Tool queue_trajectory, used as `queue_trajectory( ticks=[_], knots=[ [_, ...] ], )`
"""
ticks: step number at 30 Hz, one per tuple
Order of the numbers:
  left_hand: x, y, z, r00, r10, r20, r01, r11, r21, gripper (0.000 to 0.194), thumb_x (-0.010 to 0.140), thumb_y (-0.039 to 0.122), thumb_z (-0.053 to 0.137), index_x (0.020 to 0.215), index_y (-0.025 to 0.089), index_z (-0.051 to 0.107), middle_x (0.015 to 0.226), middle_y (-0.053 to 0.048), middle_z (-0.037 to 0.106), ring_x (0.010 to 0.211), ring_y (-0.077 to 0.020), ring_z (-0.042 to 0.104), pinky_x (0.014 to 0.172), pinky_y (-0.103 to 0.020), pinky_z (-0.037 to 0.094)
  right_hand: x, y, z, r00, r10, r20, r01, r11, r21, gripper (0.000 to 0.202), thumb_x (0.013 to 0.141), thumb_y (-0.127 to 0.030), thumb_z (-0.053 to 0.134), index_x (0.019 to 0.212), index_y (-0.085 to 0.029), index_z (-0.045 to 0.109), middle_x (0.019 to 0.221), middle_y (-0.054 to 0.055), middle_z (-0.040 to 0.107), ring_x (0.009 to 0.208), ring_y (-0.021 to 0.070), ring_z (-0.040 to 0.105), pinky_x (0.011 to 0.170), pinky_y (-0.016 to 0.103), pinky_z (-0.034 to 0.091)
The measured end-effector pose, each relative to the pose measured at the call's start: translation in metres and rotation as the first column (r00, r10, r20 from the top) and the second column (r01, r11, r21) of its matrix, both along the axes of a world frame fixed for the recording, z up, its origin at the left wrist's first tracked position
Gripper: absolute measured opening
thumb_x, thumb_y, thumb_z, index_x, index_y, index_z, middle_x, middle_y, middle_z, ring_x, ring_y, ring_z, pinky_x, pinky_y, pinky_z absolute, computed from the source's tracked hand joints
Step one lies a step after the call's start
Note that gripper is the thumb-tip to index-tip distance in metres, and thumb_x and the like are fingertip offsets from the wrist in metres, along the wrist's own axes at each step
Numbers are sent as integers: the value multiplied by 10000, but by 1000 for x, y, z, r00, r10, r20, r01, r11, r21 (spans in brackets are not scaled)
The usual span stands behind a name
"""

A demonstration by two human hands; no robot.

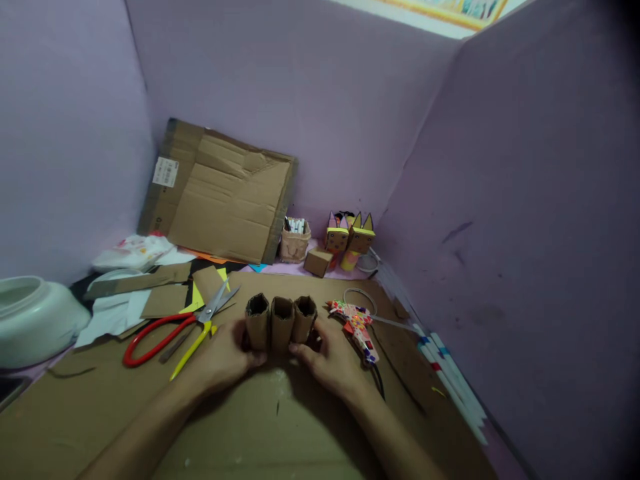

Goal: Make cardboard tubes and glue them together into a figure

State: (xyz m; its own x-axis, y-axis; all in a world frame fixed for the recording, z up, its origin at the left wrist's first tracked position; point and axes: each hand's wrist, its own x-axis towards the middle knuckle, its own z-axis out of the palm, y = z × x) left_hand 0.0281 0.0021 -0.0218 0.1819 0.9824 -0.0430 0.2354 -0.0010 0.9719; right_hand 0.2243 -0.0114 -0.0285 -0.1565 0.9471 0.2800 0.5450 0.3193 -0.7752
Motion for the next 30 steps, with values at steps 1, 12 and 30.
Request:
queue_trajectory(
  ticks=[1, 12, 30],
  knots=[
    [-1, 1, 0, 1000, -18, -11, 18, 1000, 10, 318, 521, 156, 700, 838, 150, 692, 826, -50, 727, 847, -290, 651, 729, -348, 523, 0, -1, 1, 1000, 3, 3, -3, 1000, 5, 225, 700, -142, 686, 915, -189, 643, 893, 34, 635, 805, 197, 550, 743, 303, 431],
    [-2, 4, -8, 988, -54, -143, 58, 998, 27, 342, 568, 118, 649, 902, 184, 683, 913, -44, 734, 897, -293, 649, 799, -375, 499, 4, 5, -3, 999, 37, -30, -39, 998, -50, 198, 658, -177, 750, 842, -193, 680, 867, 20, 669, 827, 204, 572, 772, 313, 437],
    [-3, 4, -8, 957, -119, -265, 145, 986, 81, 323, 584, 108, 603, 898, 170, 645, 908, -20, 718, 893, -263, 638, 764, -318, 488, 6, 7, -10, 999, 36, -7, -37, 998, -55, 175, 646, -187, 737, 803, -189, 661, 822, 16, 652, 787, 205, 559, 728, 301, 424]
  ],
)
